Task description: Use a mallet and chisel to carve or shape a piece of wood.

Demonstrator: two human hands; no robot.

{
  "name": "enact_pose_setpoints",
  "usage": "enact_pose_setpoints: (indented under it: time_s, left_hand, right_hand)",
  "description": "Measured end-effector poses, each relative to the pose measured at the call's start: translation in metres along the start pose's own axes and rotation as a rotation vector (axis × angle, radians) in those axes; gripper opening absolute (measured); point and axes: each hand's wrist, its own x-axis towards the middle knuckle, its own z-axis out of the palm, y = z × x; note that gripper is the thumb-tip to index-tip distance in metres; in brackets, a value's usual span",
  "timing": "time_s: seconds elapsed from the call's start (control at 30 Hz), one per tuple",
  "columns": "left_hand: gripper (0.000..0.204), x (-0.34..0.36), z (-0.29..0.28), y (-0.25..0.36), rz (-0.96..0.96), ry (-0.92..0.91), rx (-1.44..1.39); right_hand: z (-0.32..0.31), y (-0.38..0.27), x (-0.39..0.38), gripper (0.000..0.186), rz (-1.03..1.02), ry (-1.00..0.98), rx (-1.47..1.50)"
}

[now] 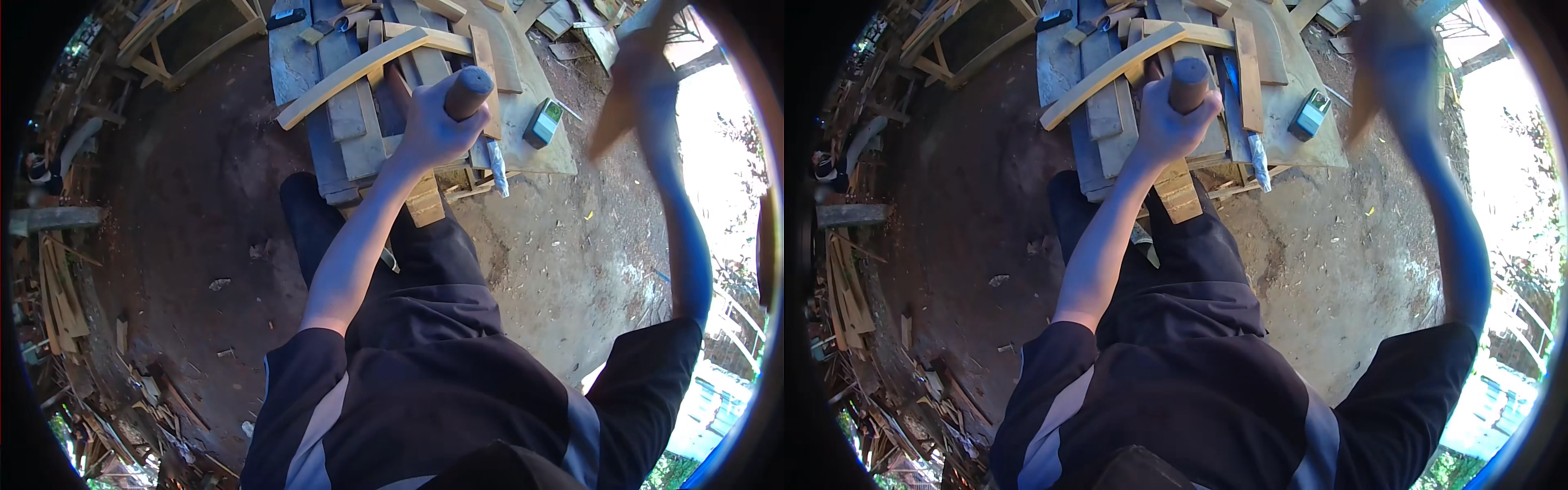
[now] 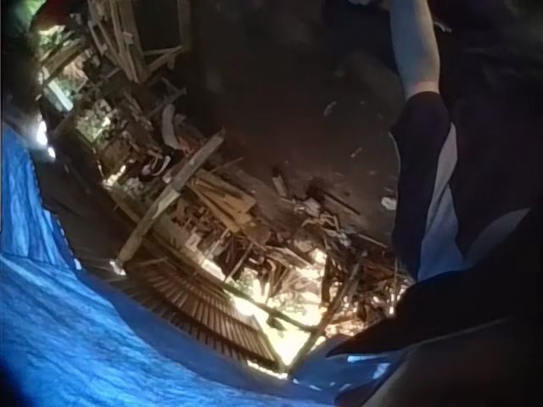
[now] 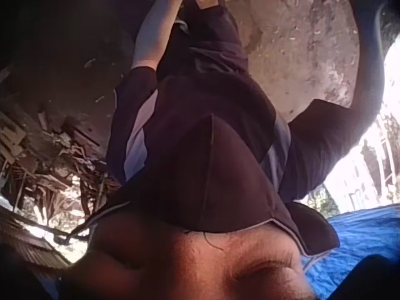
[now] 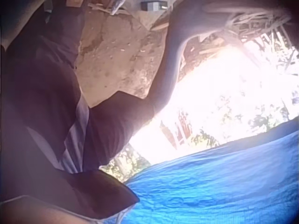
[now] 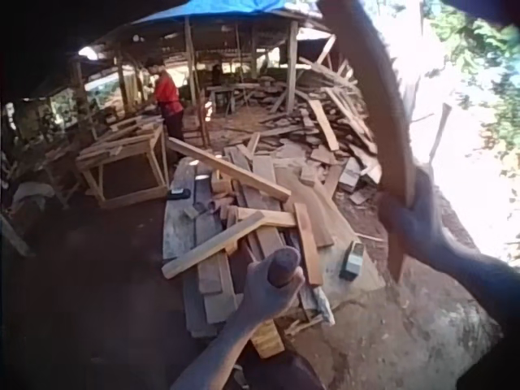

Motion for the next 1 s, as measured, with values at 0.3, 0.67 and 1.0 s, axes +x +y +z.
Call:
enact_pose_setpoints:
  time_s: [0.3, 0.67, 1.0]
  left_hand:
    - [0.012, 0.009, 0.001, -0.008, -0.01, 0.039, -0.033]
    - [0.012, 0.011, -0.015, -0.025, 0.0, 0.082, -0.002]
    - [0.011, 0.0, -0.007, -0.022, -0.074, 0.025, -0.073]
  right_hand:
    - [0.013, 0.005, 0.002, 0.014, -0.398, 0.202, 0.113]
    - [0.04, -0.08, -0.032, 0.018, -0.124, -0.473, -0.258]
    - [0.063, -0.012, -0.076, 0.022, 0.48, 0.069, 1.06]
